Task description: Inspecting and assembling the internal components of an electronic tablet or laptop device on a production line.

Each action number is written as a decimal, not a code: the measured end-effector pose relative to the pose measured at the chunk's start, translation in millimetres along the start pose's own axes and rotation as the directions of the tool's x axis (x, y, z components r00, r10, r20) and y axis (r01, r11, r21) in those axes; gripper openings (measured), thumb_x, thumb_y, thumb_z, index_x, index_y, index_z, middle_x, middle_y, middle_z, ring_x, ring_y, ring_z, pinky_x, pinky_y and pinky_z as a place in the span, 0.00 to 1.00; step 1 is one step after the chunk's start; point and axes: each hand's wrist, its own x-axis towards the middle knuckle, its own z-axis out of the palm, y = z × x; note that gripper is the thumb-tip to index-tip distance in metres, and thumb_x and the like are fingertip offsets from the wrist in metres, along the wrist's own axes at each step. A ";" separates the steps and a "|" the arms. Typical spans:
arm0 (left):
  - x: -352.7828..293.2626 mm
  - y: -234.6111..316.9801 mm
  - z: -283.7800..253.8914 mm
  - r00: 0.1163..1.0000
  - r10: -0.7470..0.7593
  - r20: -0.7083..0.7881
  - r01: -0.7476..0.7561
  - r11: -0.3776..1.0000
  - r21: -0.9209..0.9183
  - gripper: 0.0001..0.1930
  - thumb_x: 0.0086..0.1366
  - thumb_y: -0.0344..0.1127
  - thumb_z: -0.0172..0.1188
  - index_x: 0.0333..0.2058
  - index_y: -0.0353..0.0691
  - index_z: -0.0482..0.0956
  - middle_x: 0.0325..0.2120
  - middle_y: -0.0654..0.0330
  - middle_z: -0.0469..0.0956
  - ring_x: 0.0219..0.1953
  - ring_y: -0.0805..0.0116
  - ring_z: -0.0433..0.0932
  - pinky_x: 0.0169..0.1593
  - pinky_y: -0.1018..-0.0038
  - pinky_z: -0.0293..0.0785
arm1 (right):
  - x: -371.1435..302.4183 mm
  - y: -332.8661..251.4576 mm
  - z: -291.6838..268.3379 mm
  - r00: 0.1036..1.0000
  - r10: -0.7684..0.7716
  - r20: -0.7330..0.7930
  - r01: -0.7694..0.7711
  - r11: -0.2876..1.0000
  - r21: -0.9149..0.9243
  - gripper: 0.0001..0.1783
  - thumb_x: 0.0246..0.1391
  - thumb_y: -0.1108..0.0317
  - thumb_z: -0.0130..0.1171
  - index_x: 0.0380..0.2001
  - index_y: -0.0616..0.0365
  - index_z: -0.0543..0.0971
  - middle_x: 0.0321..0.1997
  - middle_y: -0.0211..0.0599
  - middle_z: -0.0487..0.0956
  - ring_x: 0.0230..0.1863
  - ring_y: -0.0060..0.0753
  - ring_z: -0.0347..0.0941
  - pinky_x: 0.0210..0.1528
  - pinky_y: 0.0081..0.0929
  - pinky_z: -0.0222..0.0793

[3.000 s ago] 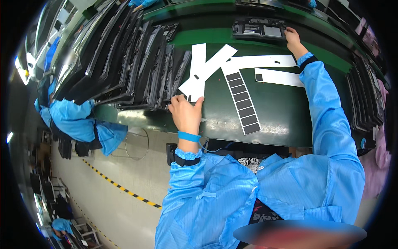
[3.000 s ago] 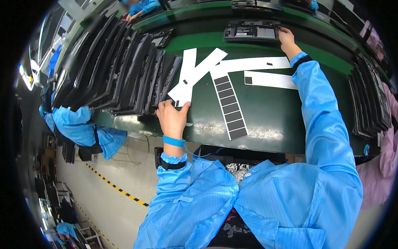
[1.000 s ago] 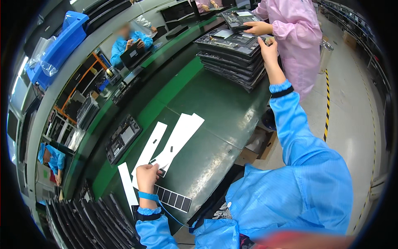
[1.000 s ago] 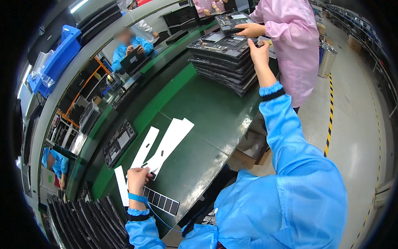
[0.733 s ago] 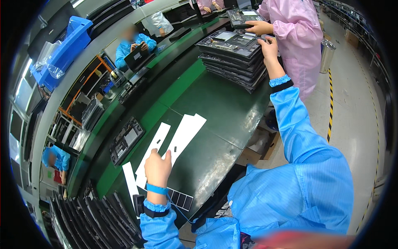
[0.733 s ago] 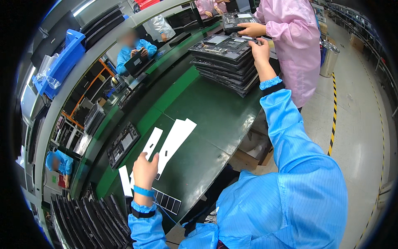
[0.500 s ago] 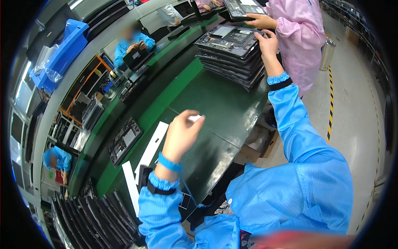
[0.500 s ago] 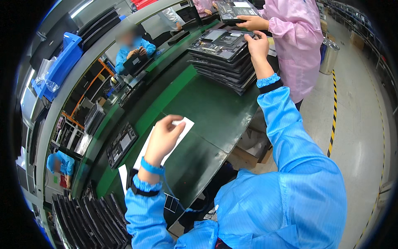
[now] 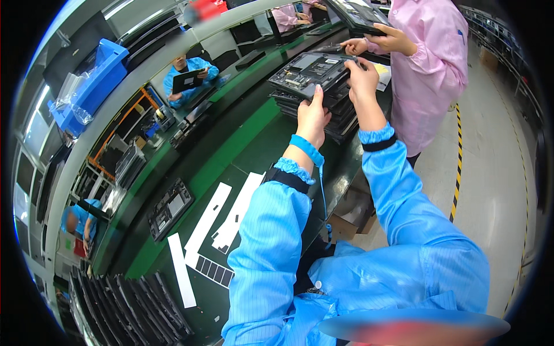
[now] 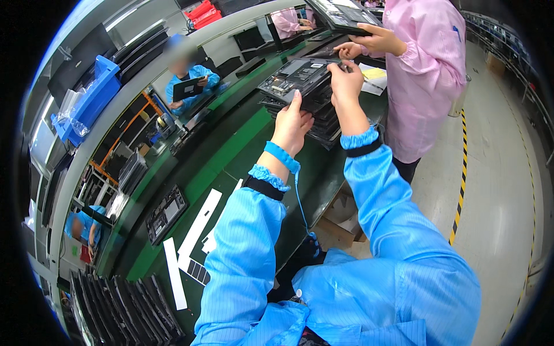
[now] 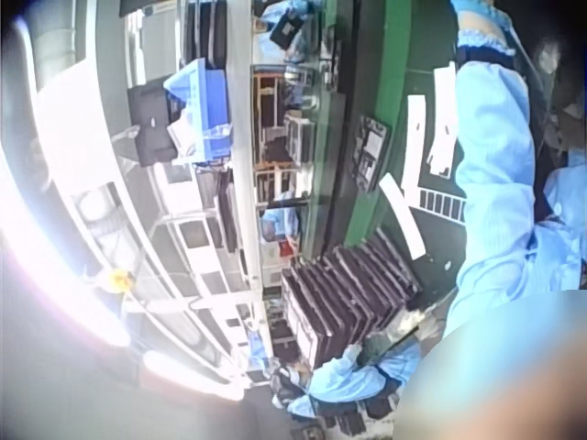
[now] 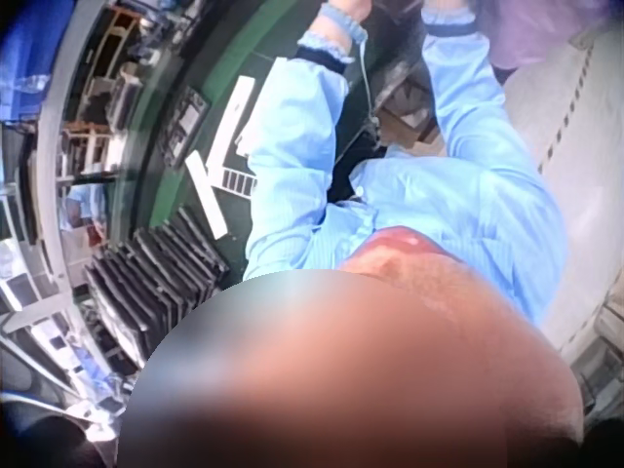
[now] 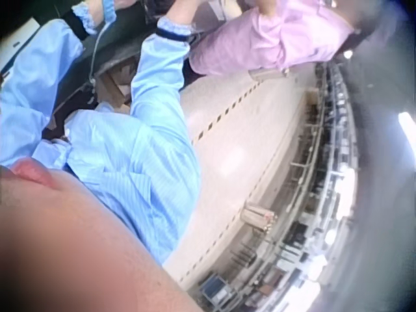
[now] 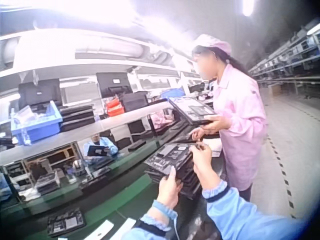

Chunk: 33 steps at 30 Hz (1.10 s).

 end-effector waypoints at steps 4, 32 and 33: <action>-36.3 29.0 -7.0 0.995 -0.037 -0.088 0.010 0.958 -0.287 0.25 0.64 0.53 0.58 0.47 0.36 0.69 0.43 0.56 0.74 0.44 0.61 0.75 0.48 0.63 0.74 | -74.5 -28.6 -12.0 0.982 0.166 0.087 -0.170 0.985 0.039 0.30 0.42 0.78 0.64 0.53 0.67 0.71 0.38 0.37 0.77 0.35 0.24 0.74 0.31 0.21 0.70; -302.0 -18.2 -240.3 0.929 0.263 -0.260 0.167 0.330 0.929 0.21 0.61 0.37 0.60 0.50 0.30 0.74 0.47 0.46 0.75 0.49 0.51 0.74 0.55 0.66 0.70 | -250.5 27.2 -107.7 0.474 0.387 0.791 0.438 0.676 -0.593 0.16 0.55 0.70 0.59 0.47 0.61 0.78 0.44 0.45 0.80 0.45 0.33 0.77 0.50 0.26 0.68; -299.8 -14.3 -238.3 0.927 0.306 -0.216 0.152 0.220 0.964 0.22 0.60 0.39 0.60 0.49 0.30 0.74 0.48 0.45 0.73 0.53 0.46 0.70 0.57 0.63 0.67 | -249.3 30.7 -109.2 0.491 0.389 0.779 0.431 0.669 -0.606 0.15 0.54 0.70 0.59 0.46 0.60 0.79 0.43 0.46 0.81 0.44 0.34 0.77 0.50 0.26 0.68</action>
